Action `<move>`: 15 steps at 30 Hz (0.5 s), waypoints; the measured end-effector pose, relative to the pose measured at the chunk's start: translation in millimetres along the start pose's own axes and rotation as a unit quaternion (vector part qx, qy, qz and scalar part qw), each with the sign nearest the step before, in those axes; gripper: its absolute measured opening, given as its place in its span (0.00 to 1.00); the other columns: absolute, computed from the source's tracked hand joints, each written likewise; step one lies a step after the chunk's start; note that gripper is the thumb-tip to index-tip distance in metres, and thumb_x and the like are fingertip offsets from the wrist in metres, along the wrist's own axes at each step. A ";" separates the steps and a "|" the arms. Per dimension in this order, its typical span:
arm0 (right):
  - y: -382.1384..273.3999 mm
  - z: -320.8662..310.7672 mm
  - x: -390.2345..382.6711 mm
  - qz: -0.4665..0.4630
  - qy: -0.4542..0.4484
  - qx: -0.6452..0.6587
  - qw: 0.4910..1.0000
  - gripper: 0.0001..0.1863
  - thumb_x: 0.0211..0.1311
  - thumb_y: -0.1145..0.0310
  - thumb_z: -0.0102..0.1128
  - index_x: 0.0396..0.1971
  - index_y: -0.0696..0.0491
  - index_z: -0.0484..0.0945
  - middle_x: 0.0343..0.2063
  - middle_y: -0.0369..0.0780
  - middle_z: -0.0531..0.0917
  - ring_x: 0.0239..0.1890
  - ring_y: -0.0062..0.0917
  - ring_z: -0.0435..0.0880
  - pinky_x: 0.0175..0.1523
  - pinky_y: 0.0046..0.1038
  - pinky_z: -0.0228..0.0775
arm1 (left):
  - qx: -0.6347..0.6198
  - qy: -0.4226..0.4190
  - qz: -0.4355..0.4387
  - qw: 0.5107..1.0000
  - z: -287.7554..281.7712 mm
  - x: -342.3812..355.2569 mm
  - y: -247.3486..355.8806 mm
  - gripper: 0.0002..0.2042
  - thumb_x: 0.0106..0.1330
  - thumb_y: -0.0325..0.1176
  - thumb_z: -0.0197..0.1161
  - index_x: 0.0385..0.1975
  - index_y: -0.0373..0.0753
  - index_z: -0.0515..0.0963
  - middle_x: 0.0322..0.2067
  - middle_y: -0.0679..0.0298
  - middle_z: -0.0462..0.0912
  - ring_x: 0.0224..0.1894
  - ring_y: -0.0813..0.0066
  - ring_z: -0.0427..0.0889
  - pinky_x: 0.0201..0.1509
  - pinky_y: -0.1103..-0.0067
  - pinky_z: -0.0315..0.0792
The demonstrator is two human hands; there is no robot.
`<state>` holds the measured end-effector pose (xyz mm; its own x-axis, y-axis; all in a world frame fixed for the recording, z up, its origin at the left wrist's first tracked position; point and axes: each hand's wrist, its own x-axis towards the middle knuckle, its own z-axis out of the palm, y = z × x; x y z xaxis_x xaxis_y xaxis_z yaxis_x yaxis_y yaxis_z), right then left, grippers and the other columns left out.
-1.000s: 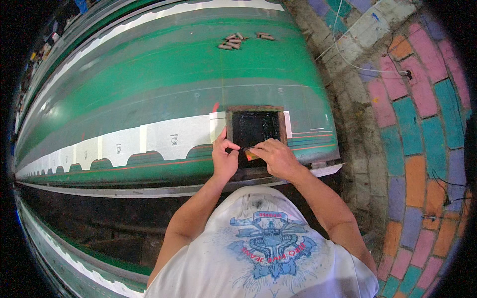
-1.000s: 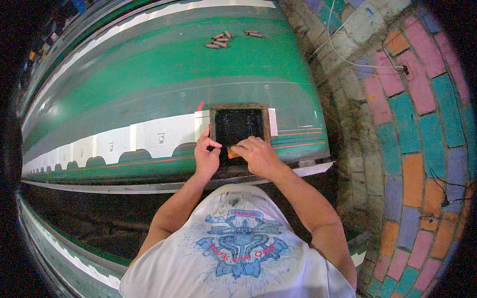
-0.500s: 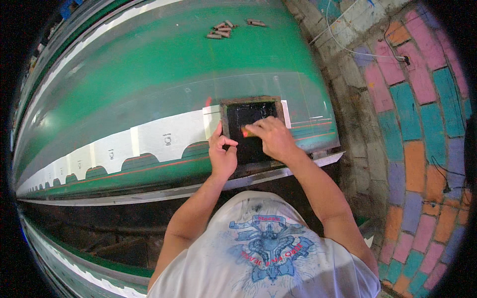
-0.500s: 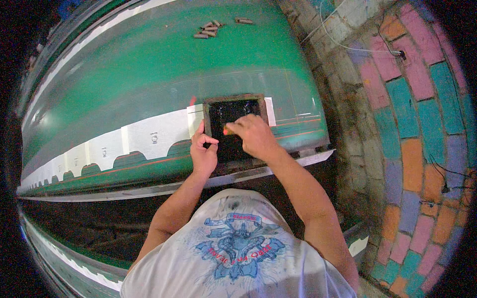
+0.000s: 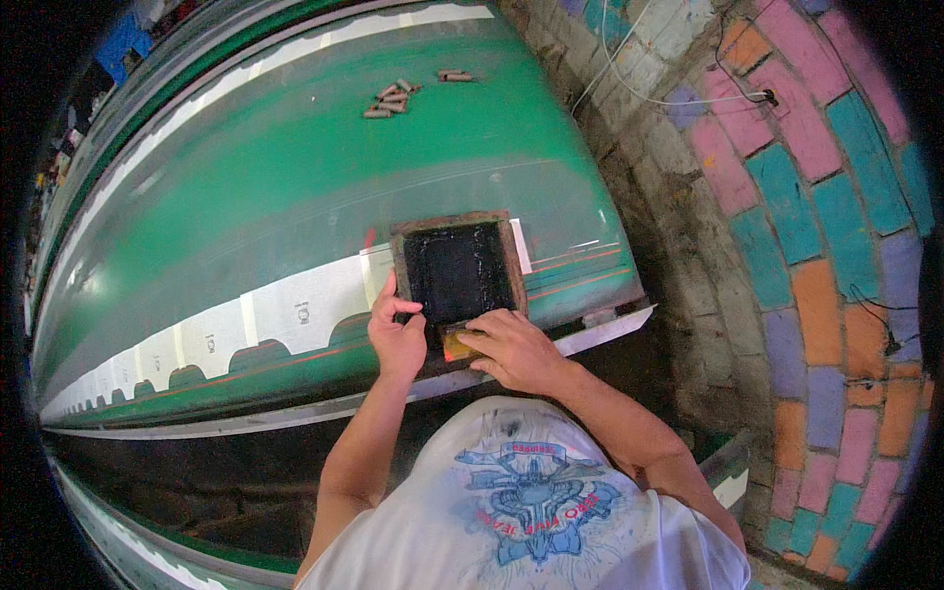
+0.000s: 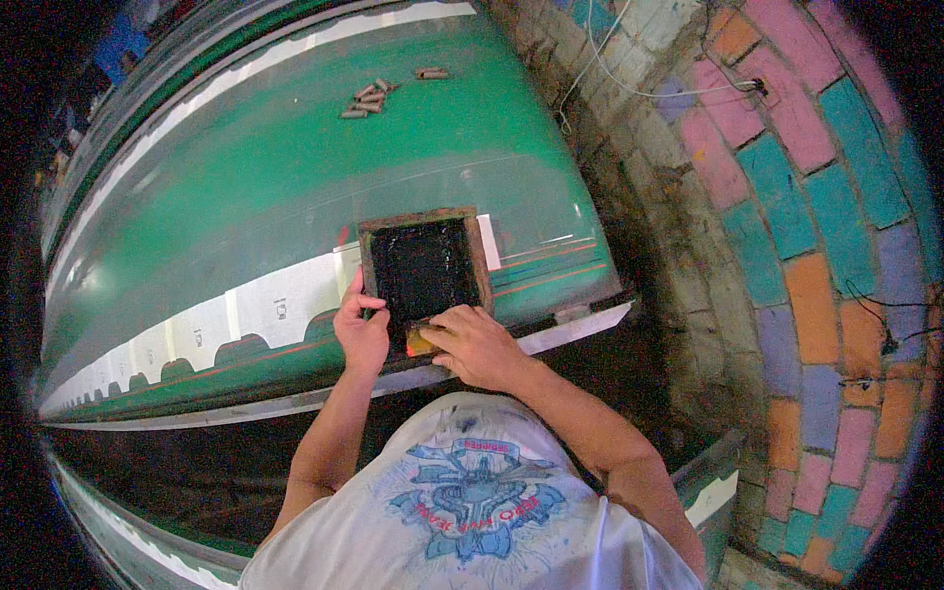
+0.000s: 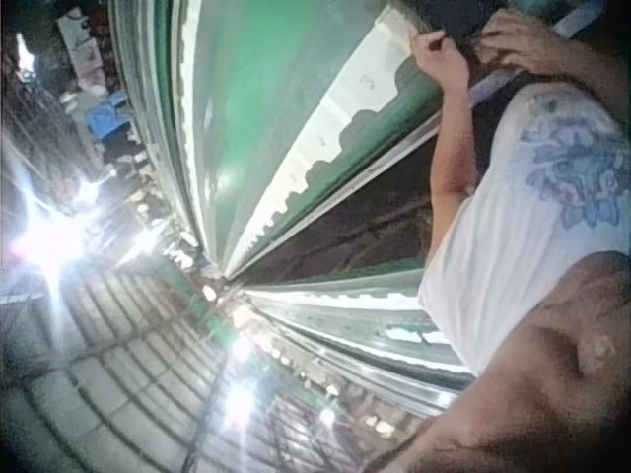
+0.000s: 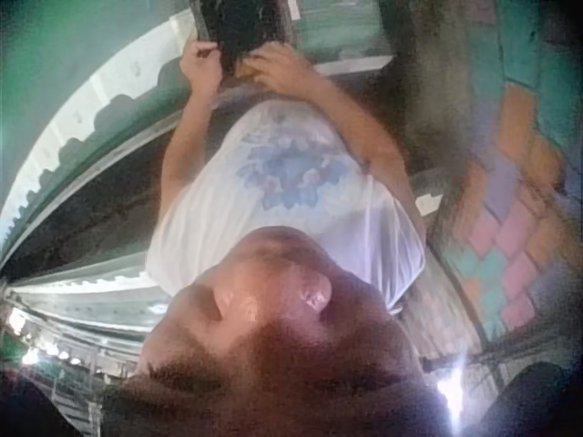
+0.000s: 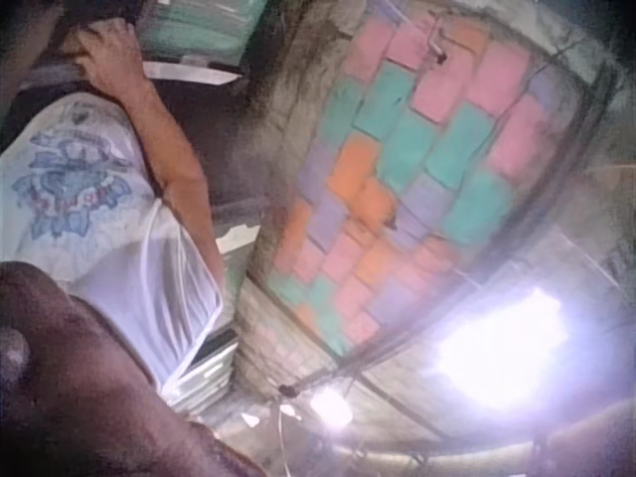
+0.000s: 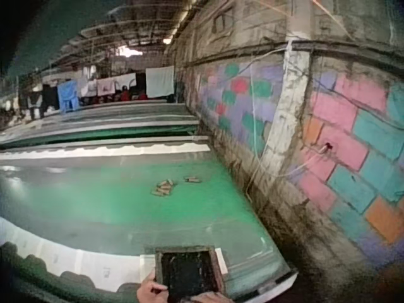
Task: The person uses a small yellow sponge to wipe a dark rectangular printing plate resting on a green conveyor belt. The person repeatedly scrubs the plate's surface, occasionally lifting and repositioning it, then continues wiping until the end of the clip.
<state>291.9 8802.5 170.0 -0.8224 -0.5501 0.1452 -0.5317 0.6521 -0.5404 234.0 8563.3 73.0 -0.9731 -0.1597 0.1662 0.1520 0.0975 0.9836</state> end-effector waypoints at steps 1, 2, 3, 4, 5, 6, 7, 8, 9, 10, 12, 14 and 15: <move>6.0 -7.1 -7.9 -0.009 0.042 0.005 0.999 0.28 0.64 0.65 0.80 0.64 0.53 0.87 0.63 0.47 0.86 0.66 0.47 0.83 0.71 0.50 0.76 | 0.003 0.007 -0.002 1.000 3.5 -0.5 6.7 0.13 0.56 0.08 0.66 0.31 0.37 0.82 0.80 0.40 0.74 0.82 0.52 0.75 0.84 0.63 0.65; 13.8 -16.2 -17.6 -0.016 0.082 0.012 0.996 0.28 0.64 0.65 0.80 0.64 0.54 0.87 0.64 0.47 0.86 0.67 0.47 0.83 0.72 0.50 0.75 | 0.012 0.008 -0.004 1.000 8.6 -0.9 14.2 0.13 0.57 0.08 0.65 0.32 0.37 0.82 0.81 0.41 0.73 0.83 0.53 0.73 0.85 0.64 0.64; 24.2 -26.4 -27.6 -0.025 0.125 0.021 0.992 0.27 0.64 0.66 0.80 0.63 0.54 0.87 0.64 0.47 0.86 0.68 0.47 0.83 0.73 0.50 0.75 | -0.028 0.011 -0.016 0.999 16.8 -1.9 22.2 0.13 0.57 0.07 0.65 0.32 0.37 0.82 0.81 0.41 0.73 0.83 0.53 0.73 0.85 0.64 0.65; 36.8 -37.6 -39.0 -0.027 0.177 0.036 0.983 0.25 0.65 0.71 0.78 0.62 0.56 0.87 0.65 0.48 0.86 0.70 0.47 0.83 0.75 0.50 0.74 | -0.065 0.016 -0.028 0.997 25.9 -4.4 30.6 0.14 0.57 0.07 0.65 0.32 0.37 0.82 0.82 0.42 0.72 0.83 0.54 0.73 0.84 0.64 0.65; 50.6 -49.3 -52.7 -0.003 0.212 0.037 0.977 0.24 0.67 0.71 0.77 0.62 0.55 0.88 0.65 0.47 0.86 0.70 0.47 0.83 0.75 0.50 0.74 | -0.101 0.021 -0.029 0.994 36.9 -8.7 39.2 0.14 0.57 0.07 0.64 0.33 0.37 0.81 0.82 0.42 0.71 0.83 0.54 0.73 0.84 0.65 0.65; 65.2 -61.8 -69.2 0.018 0.252 0.042 0.967 0.23 0.68 0.72 0.76 0.62 0.53 0.88 0.65 0.47 0.86 0.69 0.46 0.83 0.75 0.49 0.73 | -0.126 0.022 -0.024 0.991 48.8 -15.5 48.2 0.15 0.57 0.06 0.64 0.33 0.36 0.80 0.82 0.44 0.72 0.80 0.57 0.76 0.81 0.66 0.69; 81.6 -75.5 -86.7 0.048 0.286 0.047 0.956 0.22 0.69 0.72 0.75 0.62 0.52 0.88 0.65 0.47 0.87 0.69 0.45 0.83 0.75 0.49 0.73 | -0.116 0.038 -0.060 0.991 65.1 -23.3 57.3 0.15 0.56 0.06 0.64 0.33 0.36 0.79 0.82 0.44 0.73 0.79 0.57 0.77 0.80 0.66 0.70; 97.3 -87.0 -103.3 0.056 0.315 0.069 0.945 0.22 0.69 0.73 0.73 0.63 0.53 0.88 0.65 0.47 0.87 0.68 0.45 0.84 0.75 0.48 0.73 | -0.110 0.047 -0.072 0.990 79.3 -31.5 67.4 0.15 0.56 0.05 0.64 0.33 0.36 0.79 0.81 0.45 0.73 0.78 0.58 0.78 0.79 0.66 0.72; 114.0 -97.1 -117.9 0.070 0.339 0.090 0.934 0.22 0.70 0.74 0.72 0.64 0.54 0.88 0.65 0.47 0.87 0.68 0.45 0.84 0.75 0.47 0.73 | -0.112 0.057 -0.080 0.989 94.1 -37.4 77.2 0.15 0.56 0.05 0.64 0.33 0.36 0.78 0.81 0.45 0.74 0.77 0.59 0.79 0.78 0.66 0.73; 132.0 -106.2 -132.7 0.085 0.366 0.113 0.920 0.22 0.71 0.74 0.71 0.64 0.55 0.87 0.65 0.48 0.87 0.67 0.44 0.85 0.75 0.46 0.73 | -0.039 0.068 -0.043 0.996 111.2 -49.9 86.3 0.16 0.56 0.04 0.65 0.32 0.36 0.77 0.80 0.44 0.76 0.74 0.62 0.82 0.74 0.67 0.77; 162.2 -117.5 -167.0 0.148 0.321 0.234 0.906 0.21 0.81 0.70 0.65 0.68 0.59 0.84 0.63 0.48 0.88 0.66 0.35 0.86 0.73 0.39 0.76 | -0.096 0.073 -0.100 0.988 144.3 -68.9 98.2 0.16 0.56 0.04 0.65 0.33 0.36 0.77 0.80 0.43 0.75 0.74 0.62 0.82 0.73 0.68 0.78; 184.2 -119.0 -194.7 0.206 0.271 0.360 0.869 0.22 0.87 0.64 0.61 0.70 0.61 0.83 0.61 0.44 0.89 0.63 0.29 0.86 0.71 0.36 0.78 | -0.121 0.064 -0.113 0.984 171.3 -84.4 107.4 0.16 0.56 0.03 0.65 0.33 0.36 0.77 0.80 0.42 0.74 0.75 0.61 0.81 0.72 0.68 0.78; 191.4 -118.5 -206.7 0.225 0.251 0.414 0.846 0.23 0.88 0.62 0.60 0.71 0.61 0.82 0.59 0.43 0.90 0.62 0.28 0.87 0.70 0.35 0.78 | -0.118 0.058 -0.107 0.986 182.3 -90.7 111.5 0.16 0.56 0.03 0.65 0.33 0.36 0.77 0.80 0.41 0.74 0.76 0.61 0.81 0.73 0.67 0.77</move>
<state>336.1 9102.9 134.7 -0.9964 0.0838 -0.0079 0.0108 0.0338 -0.9994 307.6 8767.7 154.8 -0.9630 -0.2640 -0.0533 -0.0053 -0.1792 0.9838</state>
